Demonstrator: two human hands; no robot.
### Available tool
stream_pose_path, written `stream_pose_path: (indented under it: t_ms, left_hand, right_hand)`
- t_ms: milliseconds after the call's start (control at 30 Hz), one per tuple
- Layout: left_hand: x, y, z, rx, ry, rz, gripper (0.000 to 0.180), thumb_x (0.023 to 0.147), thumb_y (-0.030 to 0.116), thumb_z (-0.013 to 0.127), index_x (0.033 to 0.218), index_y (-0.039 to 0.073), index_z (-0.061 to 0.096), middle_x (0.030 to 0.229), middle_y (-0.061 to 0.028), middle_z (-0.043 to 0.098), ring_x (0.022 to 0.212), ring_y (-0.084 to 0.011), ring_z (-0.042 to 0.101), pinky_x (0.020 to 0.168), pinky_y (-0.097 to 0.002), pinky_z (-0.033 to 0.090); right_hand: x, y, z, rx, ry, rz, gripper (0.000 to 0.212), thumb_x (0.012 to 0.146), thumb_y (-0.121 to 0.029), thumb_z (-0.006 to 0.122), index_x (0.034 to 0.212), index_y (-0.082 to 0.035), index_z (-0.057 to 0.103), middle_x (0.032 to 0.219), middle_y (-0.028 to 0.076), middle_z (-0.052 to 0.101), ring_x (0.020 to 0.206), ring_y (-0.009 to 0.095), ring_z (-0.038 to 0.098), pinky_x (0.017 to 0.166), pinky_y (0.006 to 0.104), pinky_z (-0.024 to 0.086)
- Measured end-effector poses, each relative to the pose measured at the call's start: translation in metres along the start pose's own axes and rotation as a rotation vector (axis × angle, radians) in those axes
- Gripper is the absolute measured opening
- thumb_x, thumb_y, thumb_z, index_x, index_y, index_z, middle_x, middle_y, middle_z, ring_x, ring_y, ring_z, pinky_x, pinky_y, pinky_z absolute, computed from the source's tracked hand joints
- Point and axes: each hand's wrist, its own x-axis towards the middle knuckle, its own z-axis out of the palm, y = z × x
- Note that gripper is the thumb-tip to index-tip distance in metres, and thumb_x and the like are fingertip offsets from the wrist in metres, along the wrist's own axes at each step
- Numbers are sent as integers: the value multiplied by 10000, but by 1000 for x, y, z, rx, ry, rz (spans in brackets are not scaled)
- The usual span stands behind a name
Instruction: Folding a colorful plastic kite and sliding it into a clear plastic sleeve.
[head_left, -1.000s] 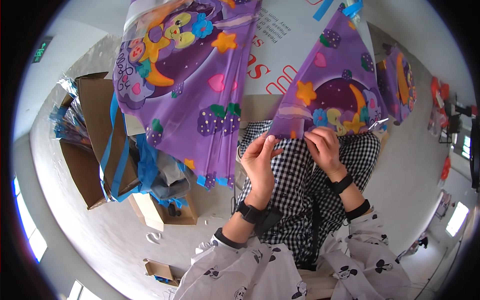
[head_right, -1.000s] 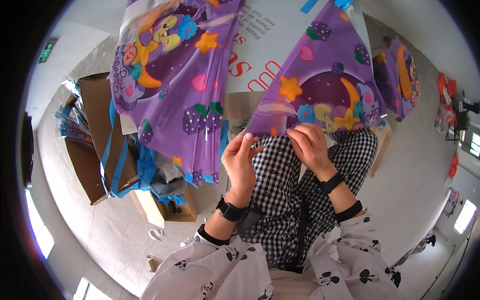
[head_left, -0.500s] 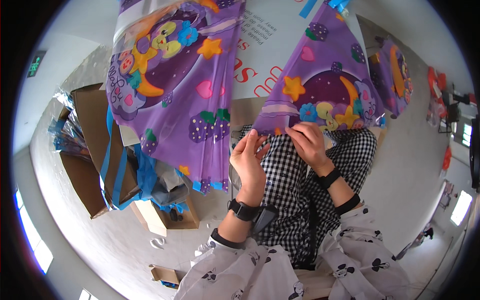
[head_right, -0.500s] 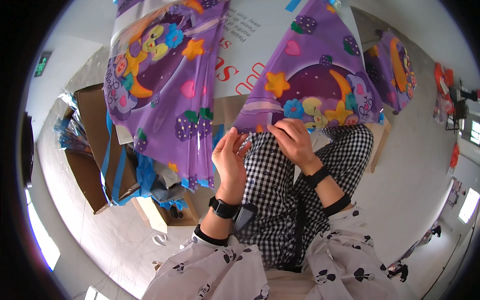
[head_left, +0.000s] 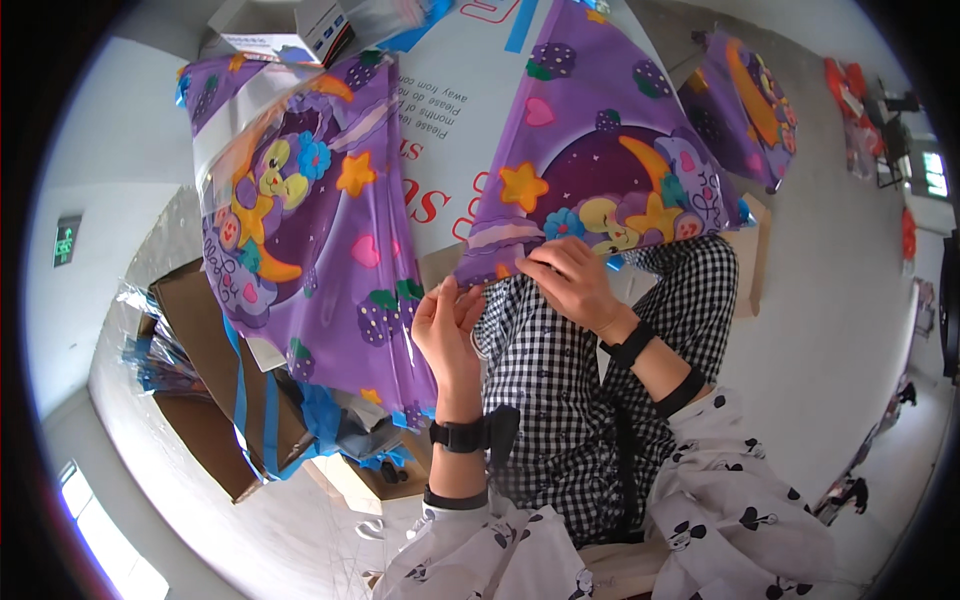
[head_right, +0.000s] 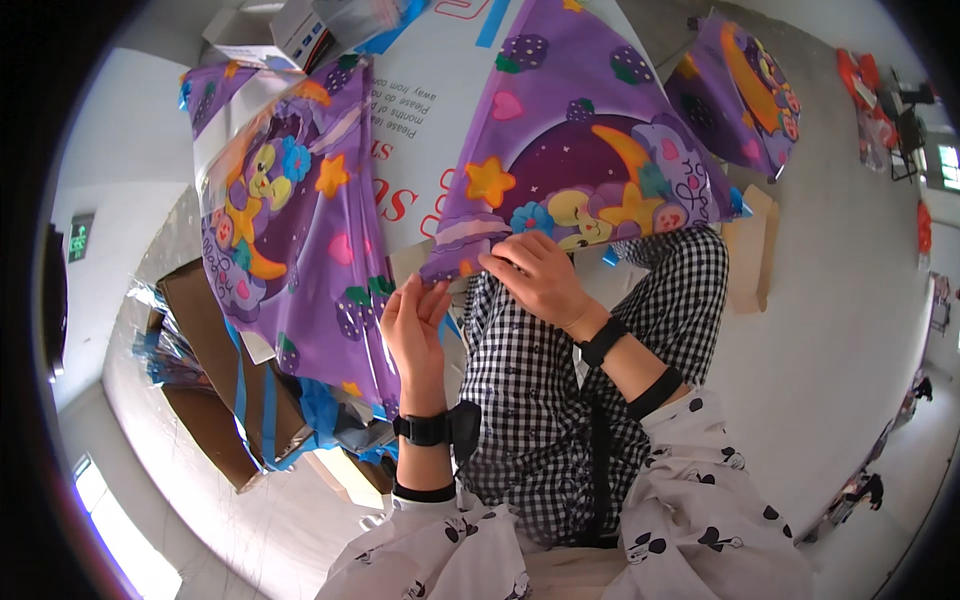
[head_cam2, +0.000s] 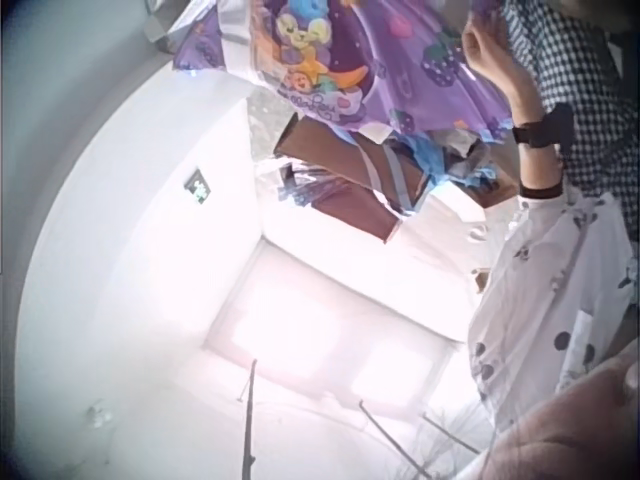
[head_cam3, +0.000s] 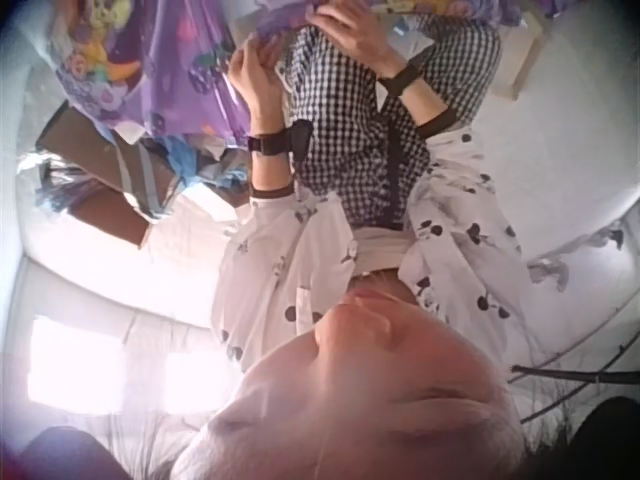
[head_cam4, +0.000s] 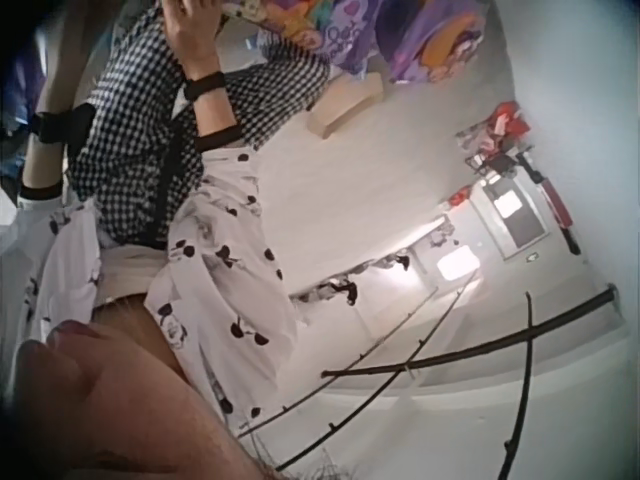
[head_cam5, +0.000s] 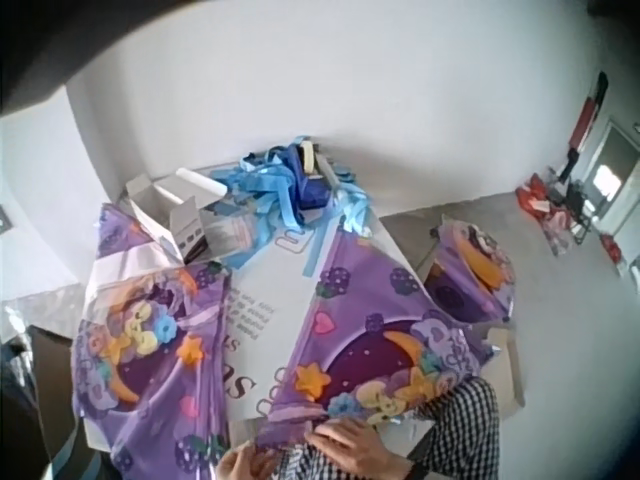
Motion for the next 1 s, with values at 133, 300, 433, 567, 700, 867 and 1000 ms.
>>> stream_pose_path:
  t_ms: [133, 300, 433, 567, 700, 867, 1000]
  left_hand:
    - [23, 14, 35, -34, -226, -14, 142, 988, 102, 519, 992, -6, 611, 1018, -133, 683, 924, -257, 702, 799, -364, 597]
    - [-6, 84, 129, -165, -674, 284, 87, 985, 103, 536, 921, 65, 580, 851, -21, 622, 813, -121, 623, 876, -382, 537]
    - [-34, 93, 118, -134, -844, 454, 51, 976, 47, 540, 932, 28, 524, 1250, -287, 593, 857, -83, 606, 797, -226, 488]
    - [-2, 44, 55, 135, -403, 284, 115, 959, 115, 619, 905, 13, 614, 893, -40, 660, 825, -108, 649, 721, -264, 566]
    - [25, 19, 23, 530, -173, 160, 179, 945, 135, 643, 892, -35, 634, 743, -56, 663, 625, -125, 662, 585, -233, 544]
    - [35, 28, 23, 651, -114, 115, 205, 940, 139, 645, 870, -53, 636, 722, -74, 664, 573, -126, 650, 509, -223, 515]
    - [35, 26, 22, 1058, -23, 298, 145, 884, 97, 681, 937, -28, 629, 711, -87, 649, 610, -164, 649, 528, -294, 503]
  right_hand:
    - [17, 24, -22, -56, 88, -20, 297, 728, -16, 675, 1024, -44, 682, 980, 64, 611, 897, 248, 614, 780, 372, 515]
    - [85, 29, -103, -274, 437, -195, 363, 657, 57, 718, 1003, -52, 700, 922, 38, 636, 787, 228, 615, 658, 343, 500]
    - [75, -1, -118, -280, 495, -182, 368, 648, 32, 741, 1000, -70, 707, 929, 35, 637, 798, 206, 612, 674, 331, 490]
    - [27, 17, -56, -143, 202, -31, 300, 718, -36, 699, 1017, -69, 688, 969, 28, 610, 884, 213, 606, 776, 361, 500]
    - [3, 22, -12, -62, 65, 60, 297, 733, -4, 711, 1023, -59, 692, 954, 33, 620, 884, 222, 608, 779, 359, 501]
    - [0, 19, -3, -55, 40, 104, 280, 762, -30, 691, 1041, -59, 692, 951, 31, 616, 897, 224, 603, 795, 360, 505]
    - [-7, 20, -1, -28, 19, 92, 299, 764, -41, 680, 1063, -63, 688, 996, 29, 614, 960, 222, 594, 832, 361, 501]
